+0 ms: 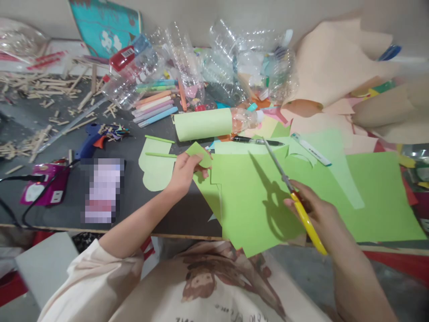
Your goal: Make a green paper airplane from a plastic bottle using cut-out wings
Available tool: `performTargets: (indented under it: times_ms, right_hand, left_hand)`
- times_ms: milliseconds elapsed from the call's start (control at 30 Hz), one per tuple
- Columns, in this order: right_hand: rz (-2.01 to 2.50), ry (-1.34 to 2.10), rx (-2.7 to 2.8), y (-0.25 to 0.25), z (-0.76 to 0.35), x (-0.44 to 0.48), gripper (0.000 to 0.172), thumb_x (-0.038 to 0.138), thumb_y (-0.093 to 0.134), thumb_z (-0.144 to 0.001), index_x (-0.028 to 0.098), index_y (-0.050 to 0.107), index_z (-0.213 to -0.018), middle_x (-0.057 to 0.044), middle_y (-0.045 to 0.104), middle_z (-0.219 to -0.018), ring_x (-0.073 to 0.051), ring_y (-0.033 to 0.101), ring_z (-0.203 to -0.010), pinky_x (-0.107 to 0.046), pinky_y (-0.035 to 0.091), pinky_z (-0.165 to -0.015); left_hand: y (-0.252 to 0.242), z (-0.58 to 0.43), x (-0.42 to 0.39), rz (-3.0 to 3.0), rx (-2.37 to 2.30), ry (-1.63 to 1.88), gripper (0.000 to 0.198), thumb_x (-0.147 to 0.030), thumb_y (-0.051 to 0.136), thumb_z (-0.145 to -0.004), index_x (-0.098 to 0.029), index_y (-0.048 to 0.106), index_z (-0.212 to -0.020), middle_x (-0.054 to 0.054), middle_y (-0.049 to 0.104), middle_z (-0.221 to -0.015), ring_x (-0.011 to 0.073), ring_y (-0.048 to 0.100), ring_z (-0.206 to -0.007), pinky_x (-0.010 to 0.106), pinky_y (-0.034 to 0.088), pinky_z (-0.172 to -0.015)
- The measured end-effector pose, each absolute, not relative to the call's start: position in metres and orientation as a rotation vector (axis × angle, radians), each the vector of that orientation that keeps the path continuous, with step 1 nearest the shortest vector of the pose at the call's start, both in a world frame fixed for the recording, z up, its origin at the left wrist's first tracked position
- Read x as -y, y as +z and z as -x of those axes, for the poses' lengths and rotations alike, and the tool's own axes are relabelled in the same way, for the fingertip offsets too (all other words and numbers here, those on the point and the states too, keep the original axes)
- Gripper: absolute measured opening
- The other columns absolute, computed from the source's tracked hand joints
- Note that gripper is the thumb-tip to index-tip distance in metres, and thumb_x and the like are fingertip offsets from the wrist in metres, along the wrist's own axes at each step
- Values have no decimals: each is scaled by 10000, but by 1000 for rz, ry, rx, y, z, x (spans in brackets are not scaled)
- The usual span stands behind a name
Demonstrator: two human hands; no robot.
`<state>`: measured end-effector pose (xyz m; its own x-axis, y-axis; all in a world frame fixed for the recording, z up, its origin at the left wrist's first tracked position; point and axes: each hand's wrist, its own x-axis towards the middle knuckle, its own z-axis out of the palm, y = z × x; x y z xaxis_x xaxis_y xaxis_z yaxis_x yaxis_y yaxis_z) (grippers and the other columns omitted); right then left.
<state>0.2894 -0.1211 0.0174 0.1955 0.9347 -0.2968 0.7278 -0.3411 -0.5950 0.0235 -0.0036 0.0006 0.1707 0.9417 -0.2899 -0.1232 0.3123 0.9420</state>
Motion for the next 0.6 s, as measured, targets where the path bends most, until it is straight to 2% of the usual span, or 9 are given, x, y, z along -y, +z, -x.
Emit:
performTargets:
  times_ms: [67, 133, 200, 267, 367, 467, 533, 600]
  right_hand:
    - [2337, 693, 1624, 15, -308, 113, 499, 530, 558, -764, 246, 615, -1170, -35, 697, -740, -227, 651, -604, -307, 498, -556]
    - [2344, 522, 1709, 12, -330, 107, 493, 516, 553, -741, 251, 625, -1150, -64, 737, -875, -262, 687, -725, -335, 524, -625]
    - [2231, 444, 1848, 8, -355, 102, 452, 506, 531, -745, 248, 646, -1098, -83, 739, -994, -272, 694, -849, -350, 540, -727]
    - [2161, 401, 1985, 5, -377, 100, 445, 483, 522, -776, 255, 635, -1141, -90, 719, -1088, -272, 680, -942, -360, 530, -806]
    - [2169, 433, 2120, 5, -397, 98, 425, 452, 516, -806, 271, 625, -1175, -89, 711, -1107, -263, 679, -899, -353, 531, -745]
    - [2152, 432, 2193, 7, -396, 95, 421, 466, 508, -818, 286, 623, -1180, -78, 715, -1090, -255, 675, -855, -349, 528, -704]
    - [2113, 423, 2232, 9, -389, 91, 429, 474, 502, -825, 280, 622, -1188, -76, 715, -1087, -250, 673, -854, -347, 529, -706]
    - [2068, 427, 2269, 11, -380, 86, 428, 461, 495, -836, 272, 620, -1199, -77, 714, -1085, -246, 672, -875, -342, 529, -721]
  left_hand:
    - [4, -20, -2, -1012, -1145, 982, 160, -310, 518, -719, -162, 528, -657, -44, 527, -540, 72, 475, -400, 224, 434, -459]
    - [6, -15, -9, -1161, -1184, 903, 166, -283, 487, -724, -176, 468, -598, -57, 464, -516, 65, 421, -404, 219, 394, -459]
    - [7, -9, -15, -1415, -1257, 688, 195, -237, 476, -709, -187, 404, -535, -56, 404, -486, 70, 372, -427, 215, 317, -449]
    - [8, -3, -19, -1681, -1345, 421, 237, -205, 492, -689, -193, 365, -490, -44, 385, -468, 85, 349, -449, 230, 243, -447]
    - [11, 2, -20, -1941, -1457, 166, 316, -224, 534, -688, -202, 320, -456, -32, 374, -439, 103, 312, -440, 261, 191, -458]
    - [18, 3, -18, -2028, -1536, 151, 244, -268, 549, -713, -202, 422, -516, -28, 450, -481, 119, 364, -465, 256, 225, -488]
    - [23, 2, -17, -2017, -1661, 241, 115, -286, 547, -732, -206, 528, -653, -34, 497, -531, 129, 417, -499, 246, 251, -512]
    - [23, 0, -15, -1991, -1747, 349, 102, -291, 528, -760, -197, 567, -748, -34, 509, -557, 129, 440, -518, 242, 274, -531]
